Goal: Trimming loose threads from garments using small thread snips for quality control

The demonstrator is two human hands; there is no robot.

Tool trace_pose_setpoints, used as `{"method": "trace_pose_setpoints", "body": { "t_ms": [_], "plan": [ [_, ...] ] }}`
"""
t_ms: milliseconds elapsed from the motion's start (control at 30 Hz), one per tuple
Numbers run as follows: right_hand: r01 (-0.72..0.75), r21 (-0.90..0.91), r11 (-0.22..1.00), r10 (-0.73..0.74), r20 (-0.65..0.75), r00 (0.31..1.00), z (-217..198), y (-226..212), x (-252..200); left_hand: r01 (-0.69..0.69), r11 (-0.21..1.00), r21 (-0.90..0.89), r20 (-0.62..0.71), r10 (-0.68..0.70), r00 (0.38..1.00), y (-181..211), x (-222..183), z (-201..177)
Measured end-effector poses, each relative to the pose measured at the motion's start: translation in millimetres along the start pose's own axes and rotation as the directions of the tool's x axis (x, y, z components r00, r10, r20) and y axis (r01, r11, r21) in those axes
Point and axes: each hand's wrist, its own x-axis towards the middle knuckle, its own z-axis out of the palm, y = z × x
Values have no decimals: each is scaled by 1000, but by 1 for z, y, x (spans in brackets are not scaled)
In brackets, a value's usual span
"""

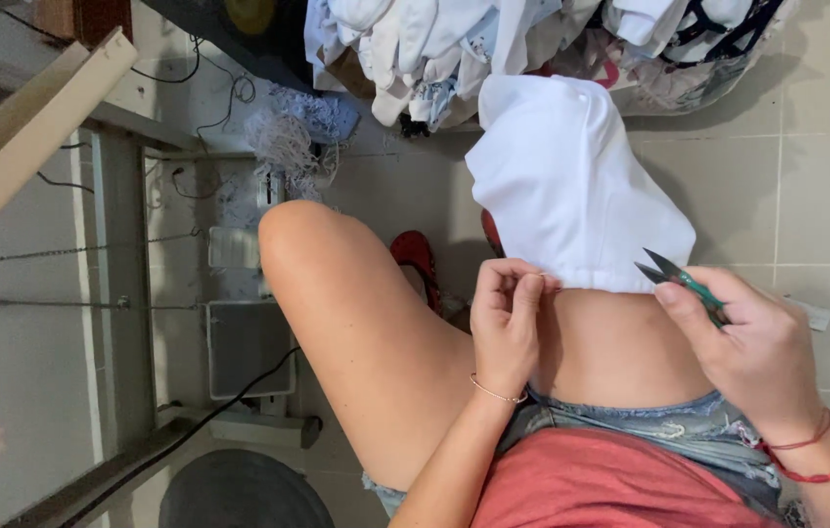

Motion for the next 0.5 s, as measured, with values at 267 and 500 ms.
{"method": "trace_pose_setpoints", "body": {
  "t_ms": [267, 500],
  "plan": [
    [27, 39, 999, -32, 149, 988, 4, -14, 17, -410, 686, 601, 196, 371, 908, 10, 4, -6],
    [87, -19, 996, -82, 170, 982, 6, -16, 19, -391, 711, 585, 213, 331, 919, 12, 9, -4]
  ]
}}
